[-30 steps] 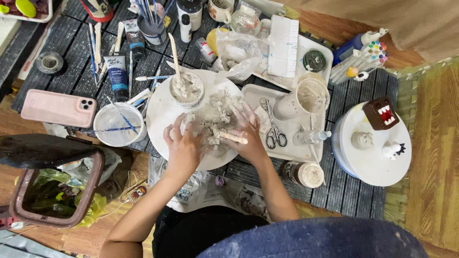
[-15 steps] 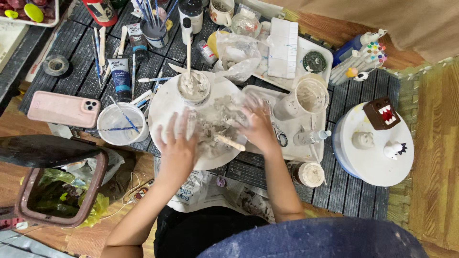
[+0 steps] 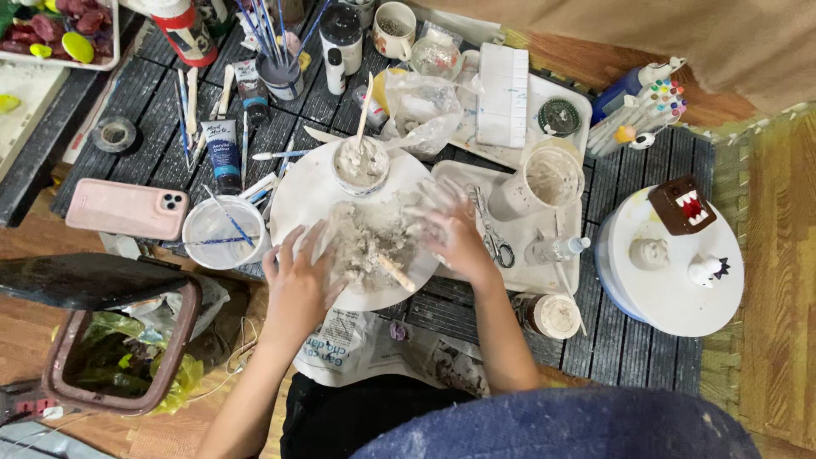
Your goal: The person mixes a white clay-like substance on a white plate using a wooden stick and their hands. They repeatedly knead and fold the material, occasionally adding more from a plastic bag.
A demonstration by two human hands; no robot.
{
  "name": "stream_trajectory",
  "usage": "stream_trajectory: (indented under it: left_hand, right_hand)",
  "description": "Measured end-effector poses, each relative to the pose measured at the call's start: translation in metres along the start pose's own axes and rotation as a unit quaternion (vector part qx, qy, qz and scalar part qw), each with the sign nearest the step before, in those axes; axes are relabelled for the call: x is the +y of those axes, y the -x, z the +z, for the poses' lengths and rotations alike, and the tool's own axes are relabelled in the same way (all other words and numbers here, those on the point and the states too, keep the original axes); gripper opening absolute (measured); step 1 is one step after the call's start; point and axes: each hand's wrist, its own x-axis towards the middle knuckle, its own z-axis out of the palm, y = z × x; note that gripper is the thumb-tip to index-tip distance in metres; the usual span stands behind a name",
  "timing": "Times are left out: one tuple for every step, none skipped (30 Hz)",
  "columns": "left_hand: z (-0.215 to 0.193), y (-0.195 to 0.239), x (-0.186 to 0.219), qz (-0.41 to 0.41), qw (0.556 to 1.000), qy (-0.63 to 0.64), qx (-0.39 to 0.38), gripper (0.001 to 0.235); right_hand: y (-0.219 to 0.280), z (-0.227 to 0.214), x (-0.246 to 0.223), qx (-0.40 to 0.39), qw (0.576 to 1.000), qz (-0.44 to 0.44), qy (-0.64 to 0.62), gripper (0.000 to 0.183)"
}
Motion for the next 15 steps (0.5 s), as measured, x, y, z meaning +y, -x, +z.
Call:
stream_trajectory:
  left_hand:
    - [-0.001, 0.002, -0.001, -0.01, 1.0, 0.013, 0.001, 0.057]
    - [0.0, 0.001, -0.002, -0.013, 1.0, 0.027, 0.01, 0.053]
    - [0.001, 0.0, -0.005, -0.015, 0.999, 0.041, 0.015, 0.049]
    - [0.002, 0.001, -0.007, -0.017, 0.998, 0.055, 0.021, 0.045]
    - [0.003, 0.0, -0.009, -0.018, 0.998, 0.056, 0.013, 0.043]
    - [0.003, -0.001, -0.01, -0.018, 0.998, 0.058, 0.006, 0.041]
    - [0.004, -0.003, -0.011, -0.019, 0.998, 0.061, 0.001, 0.038]
    - [0.003, -0.005, -0.011, -0.022, 0.998, 0.065, -0.005, 0.038]
    - [0.002, -0.004, -0.011, -0.026, 0.997, 0.07, -0.013, 0.039]
    - [0.0, -0.003, -0.011, -0.029, 0.997, 0.075, -0.021, 0.039]
    - [-0.003, -0.003, -0.011, -0.025, 0.996, 0.081, 0.001, 0.044]
    - [-0.006, -0.004, -0.01, -0.02, 0.996, 0.088, 0.022, 0.05]
    - [-0.009, -0.007, -0.008, -0.015, 0.994, 0.096, 0.046, 0.056]
    - [-0.012, -0.012, -0.008, -0.014, 0.991, 0.119, 0.058, 0.058]
    - [-0.016, -0.014, -0.008, -0.016, 0.987, 0.143, 0.068, 0.06]
  right_hand:
    - [0.001, -0.001, 0.001, 0.013, 1.0, 0.011, 0.008, 0.044]
    - [0.002, -0.001, 0.002, 0.026, 0.999, 0.023, 0.015, 0.043]
    - [0.004, 0.001, 0.0, 0.021, 0.999, 0.008, 0.025, 0.04]
    - [0.004, 0.003, -0.002, 0.016, 0.999, -0.006, 0.034, 0.038]
    - [0.004, 0.004, -0.005, 0.013, 0.999, -0.022, 0.044, 0.035]
    - [0.003, 0.004, -0.008, 0.04, 0.998, -0.015, 0.045, 0.037]
    - [0.002, 0.001, -0.01, 0.067, 0.997, -0.01, 0.047, 0.04]
    - [0.0, -0.001, -0.012, 0.094, 0.994, -0.005, 0.049, 0.042]
    - [0.0, -0.003, -0.014, 0.074, 0.996, -0.014, 0.053, 0.04]
    - [0.001, -0.004, -0.015, 0.053, 0.997, -0.023, 0.057, 0.038]
    - [0.001, -0.005, -0.015, 0.035, 0.997, -0.031, 0.061, 0.037]
    - [0.002, -0.007, -0.013, 0.065, 0.997, -0.03, 0.024, 0.039]
    - [0.001, -0.01, -0.009, 0.096, 0.995, -0.031, -0.011, 0.04]
    - [0.0, -0.013, -0.004, 0.127, 0.99, -0.031, -0.047, 0.042]
    - [-0.004, -0.012, 0.001, 0.158, 0.98, -0.017, -0.122, 0.041]
